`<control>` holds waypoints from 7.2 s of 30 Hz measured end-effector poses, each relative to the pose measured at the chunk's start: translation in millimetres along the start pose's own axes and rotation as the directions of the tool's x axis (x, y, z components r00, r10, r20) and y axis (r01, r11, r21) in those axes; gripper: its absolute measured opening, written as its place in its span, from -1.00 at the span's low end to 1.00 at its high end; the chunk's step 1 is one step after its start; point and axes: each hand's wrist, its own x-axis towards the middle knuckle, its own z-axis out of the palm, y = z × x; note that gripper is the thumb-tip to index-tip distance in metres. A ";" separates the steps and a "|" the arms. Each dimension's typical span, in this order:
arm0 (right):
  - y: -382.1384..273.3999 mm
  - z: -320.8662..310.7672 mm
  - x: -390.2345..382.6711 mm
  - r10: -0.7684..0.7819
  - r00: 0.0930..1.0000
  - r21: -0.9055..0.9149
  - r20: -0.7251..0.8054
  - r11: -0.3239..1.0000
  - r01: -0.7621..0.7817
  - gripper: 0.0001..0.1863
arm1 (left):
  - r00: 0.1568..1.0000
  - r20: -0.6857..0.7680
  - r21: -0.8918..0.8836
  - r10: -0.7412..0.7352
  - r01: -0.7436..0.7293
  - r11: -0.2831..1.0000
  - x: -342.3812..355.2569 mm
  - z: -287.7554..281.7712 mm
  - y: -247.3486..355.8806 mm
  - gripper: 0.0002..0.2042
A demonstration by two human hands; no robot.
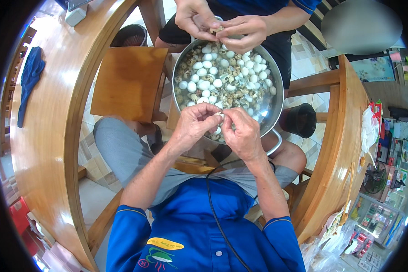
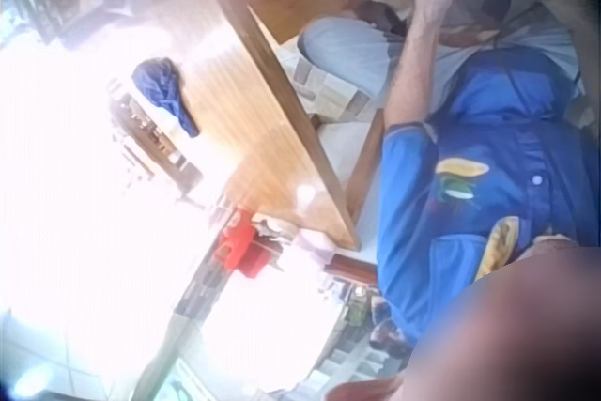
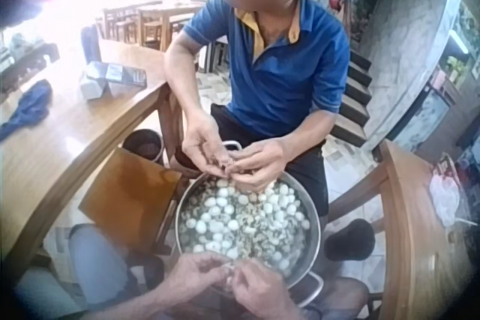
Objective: The person peels small boiled eggs by hand, removing the shells and placing the peeled eggs into a metal pot. A second person sits across the table and also peels eggs into the same pot.
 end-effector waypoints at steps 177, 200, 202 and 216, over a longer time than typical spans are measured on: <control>16.4 3.6 -12.2 0.407 0.906 0.223 0.118 0.878 -0.423 -0.79 | 0.898 0.028 0.601 0.438 -0.365 0.711 2.6 10.9 -17.5 -0.78; 20.8 2.6 -19.2 0.134 0.986 0.004 0.102 0.991 -0.135 -0.79 | 0.996 -0.056 0.030 0.076 -0.074 0.997 8.3 6.0 -19.0 -0.76; 16.3 7.2 -16.3 0.090 0.993 0.000 0.073 0.996 -0.090 -0.81 | 0.998 -0.016 -0.012 0.055 -0.055 0.998 10.0 3.2 -21.1 -0.76; 15.3 10.7 -16.9 0.099 0.993 0.039 0.067 0.994 -0.102 -0.85 | 1.000 -0.013 -0.078 0.017 -0.018 0.997 7.9 4.2 -17.0 -0.80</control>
